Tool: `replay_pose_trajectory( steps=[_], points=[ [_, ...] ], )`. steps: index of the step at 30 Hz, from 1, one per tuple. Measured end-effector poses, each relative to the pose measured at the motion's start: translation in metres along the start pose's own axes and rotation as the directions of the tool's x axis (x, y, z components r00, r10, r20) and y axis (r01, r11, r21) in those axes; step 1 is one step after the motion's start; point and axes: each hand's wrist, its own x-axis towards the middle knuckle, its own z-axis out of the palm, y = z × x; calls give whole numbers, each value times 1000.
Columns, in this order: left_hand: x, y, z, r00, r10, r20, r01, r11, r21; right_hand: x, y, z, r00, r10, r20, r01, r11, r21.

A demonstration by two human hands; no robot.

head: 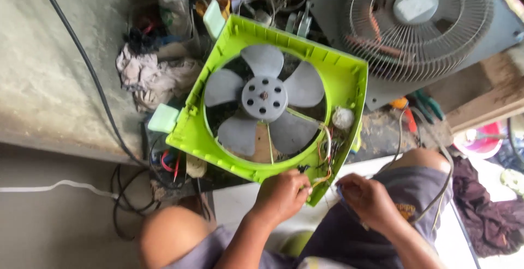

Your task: Inspecting and repairing the internal wiring of a disassembled electric fan using pliers.

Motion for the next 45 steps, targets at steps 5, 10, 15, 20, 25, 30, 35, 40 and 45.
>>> replay_pose_trajectory(
  steps=[5,10,15,20,25,30,35,40,45],
  points=[
    [-2,3,5,999,24,-38,-22,999,48,-6,-1,-8,999,7,-35,-4,995,100],
    [-3,12,1,1000,10,22,-13,993,118,-14,-27,-30,999,-27,-45,31,996,87],
    [3,20,1,992,-33,122,3,972,235,-20,-42,-41,992,-124,-4,124,992,19],
    [11,24,6,968,-124,217,44,940,339,-29,-44,-38,992,-101,74,91,989,118],
    [20,33,6,950,-164,264,32,896,443,-27,-28,-30,989,-136,63,117,963,242],
    [23,46,-2,915,-245,319,83,891,447,-19,-18,-26,989,-123,80,104,971,213],
    [16,53,-15,931,-217,294,85,910,405,-15,-17,-26,984,-174,44,158,956,246],
    [-1,67,-36,939,-187,288,117,963,242,-12,-1,-16,978,-202,-60,211,922,324],
    [-4,60,-35,985,-65,162,39,987,159,-13,-9,-22,967,-233,-100,254,883,395]
  ],
)
